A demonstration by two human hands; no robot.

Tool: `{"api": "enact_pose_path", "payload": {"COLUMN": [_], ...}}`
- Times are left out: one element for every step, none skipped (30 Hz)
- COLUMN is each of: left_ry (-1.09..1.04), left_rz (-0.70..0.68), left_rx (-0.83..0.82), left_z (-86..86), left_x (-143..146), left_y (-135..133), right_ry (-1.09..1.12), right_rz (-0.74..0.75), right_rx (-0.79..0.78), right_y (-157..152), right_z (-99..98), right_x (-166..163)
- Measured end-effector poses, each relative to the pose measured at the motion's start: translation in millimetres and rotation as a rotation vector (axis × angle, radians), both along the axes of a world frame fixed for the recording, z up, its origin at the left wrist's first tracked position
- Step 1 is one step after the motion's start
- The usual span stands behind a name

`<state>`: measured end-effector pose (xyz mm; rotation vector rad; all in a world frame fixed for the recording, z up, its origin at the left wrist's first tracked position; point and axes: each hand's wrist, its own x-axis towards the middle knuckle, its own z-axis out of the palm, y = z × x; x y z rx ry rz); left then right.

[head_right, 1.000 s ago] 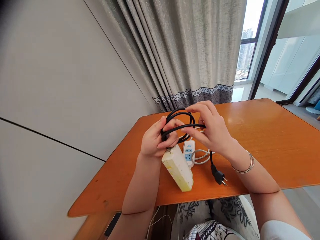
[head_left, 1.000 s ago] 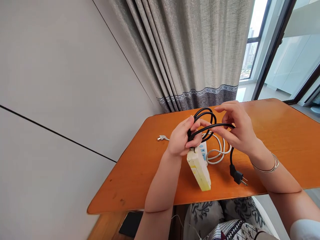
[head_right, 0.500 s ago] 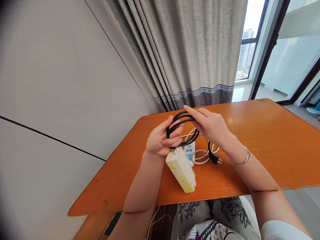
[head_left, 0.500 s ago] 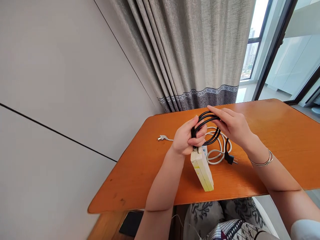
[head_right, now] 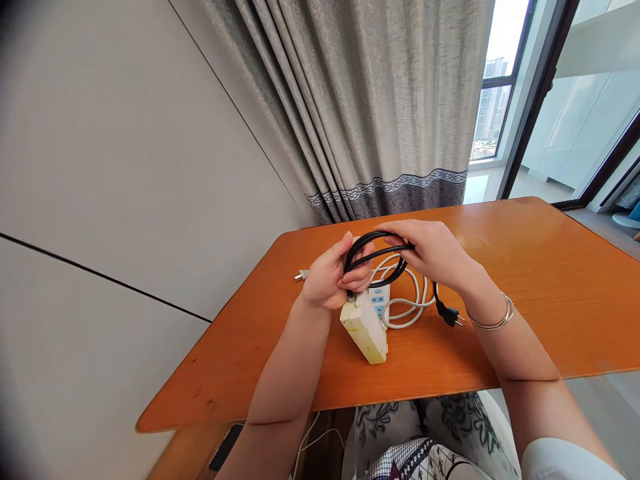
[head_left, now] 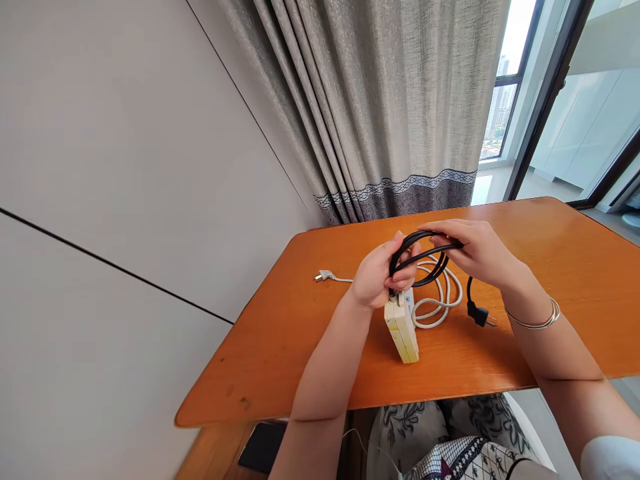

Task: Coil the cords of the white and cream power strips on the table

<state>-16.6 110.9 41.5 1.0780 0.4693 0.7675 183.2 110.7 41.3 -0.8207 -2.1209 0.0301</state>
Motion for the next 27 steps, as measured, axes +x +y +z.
{"api": "enact_pose_path", "payload": {"left_ry": [0.007, 0.012, 0.016, 0.021, 0.029, 0.038, 0.049, 0.062, 0.077, 0.093, 0.109, 0.126, 0.139, 0.147, 0.147, 0.139, 0.126, 0.109, 0.091, 0.073, 0.054, 0.029, -0.001, -0.037, -0.077, -0.117, -0.149], "left_rz": [-0.004, -0.008, -0.009, -0.010, -0.009, -0.007, -0.006, -0.011, -0.021, -0.034, -0.050, -0.070, -0.091, -0.110, -0.128, -0.145, -0.162, -0.178, -0.194, -0.209, -0.217, -0.215, -0.200, -0.172, -0.135, -0.091, -0.042], "left_rx": [0.005, 0.017, 0.035, 0.059, 0.087, 0.116, 0.145, 0.169, 0.188, 0.202, 0.208, 0.210, 0.206, 0.199, 0.189, 0.177, 0.165, 0.152, 0.137, 0.119, 0.098, 0.078, 0.057, 0.038, 0.025, 0.017, 0.015], "left_z": [-0.7, -1.4, -2.1, -2.9, -3.6, -4.2, -4.6, -4.7, -4.6, -4.2, -3.7, -3.2, -2.7, -2.4, -2.4, -2.7, -3.2, -3.7, -4.2, -4.4, -4.3, -3.7, -2.6, -1.2, 0.5, 2.3, 3.9], "left_x": [0.4, 0.9, 1.5, 2.1, 2.6, 2.9, 2.9, 2.5, 1.8, 0.8, -0.4, -1.6, -2.6, -3.3, -3.6, -3.5, -2.9, -1.9, -0.8, 0.5, 1.7, 2.6, 3.3, 3.5, 3.3, 2.8, 1.9], "left_y": [0.0, -0.2, -0.5, -0.9, -1.4, -2.0, -2.6, -3.1, -3.6, -4.0, -4.2, -4.4, -4.4, -4.3, -4.1, -3.8, -3.5, -3.3, -3.2, -3.2, -3.5, -3.8, -4.3, -4.9, -5.5, -6.0, -6.4], "right_ry": [0.013, 0.022, 0.028, 0.033, 0.038, 0.046, 0.055, 0.063, 0.068, 0.071, 0.074, 0.078, 0.084, 0.095, 0.108, 0.124, 0.141, 0.160, 0.187, 0.222, 0.270, 0.328, 0.389, 0.449, 0.501, 0.542, 0.574], "right_rz": [0.036, 0.074, 0.112, 0.145, 0.166, 0.174, 0.173, 0.167, 0.162, 0.161, 0.166, 0.176, 0.191, 0.212, 0.235, 0.259, 0.285, 0.311, 0.334, 0.352, 0.365, 0.371, 0.370, 0.368, 0.370, 0.379, 0.392], "right_rx": [-0.058, -0.122, -0.185, -0.245, -0.295, -0.332, -0.356, -0.372, -0.387, -0.404, -0.429, -0.462, -0.500, -0.538, -0.576, -0.612, -0.644, -0.672, -0.695, -0.712, -0.720, -0.720, -0.716, -0.713, -0.714, -0.722, -0.736], "right_y": [-0.6, -1.3, -1.9, -2.2, -2.3, -2.2, -1.7, -1.1, -0.4, 0.3, 0.9, 1.5, 1.9, 2.4, 3.1, 4.1, 5.4, 7.2, 9.4, 12.0, 14.8, 17.6, 20.4, 23.0, 25.3, 27.4, 29.1], "right_z": [2.3, 4.7, 6.8, 8.7, 10.0, 10.8, 11.1, 10.9, 10.3, 9.6, 8.9, 8.4, 8.1, 8.0, 7.9, 7.7, 7.3, 6.4, 5.0, 2.9, 0.4, -2.6, -5.8, -9.1, -12.6, -16.0, -19.3], "right_x": [2.0, 4.2, 6.6, 8.9, 10.9, 12.5, 13.5, 14.1, 14.1, 13.8, 13.2, 12.6, 12.0, 11.4, 11.0, 10.6, 10.3, 9.8, 9.0, 7.9, 6.3, 4.2, 1.5, -1.8, -5.4, -9.4, -13.6]}}
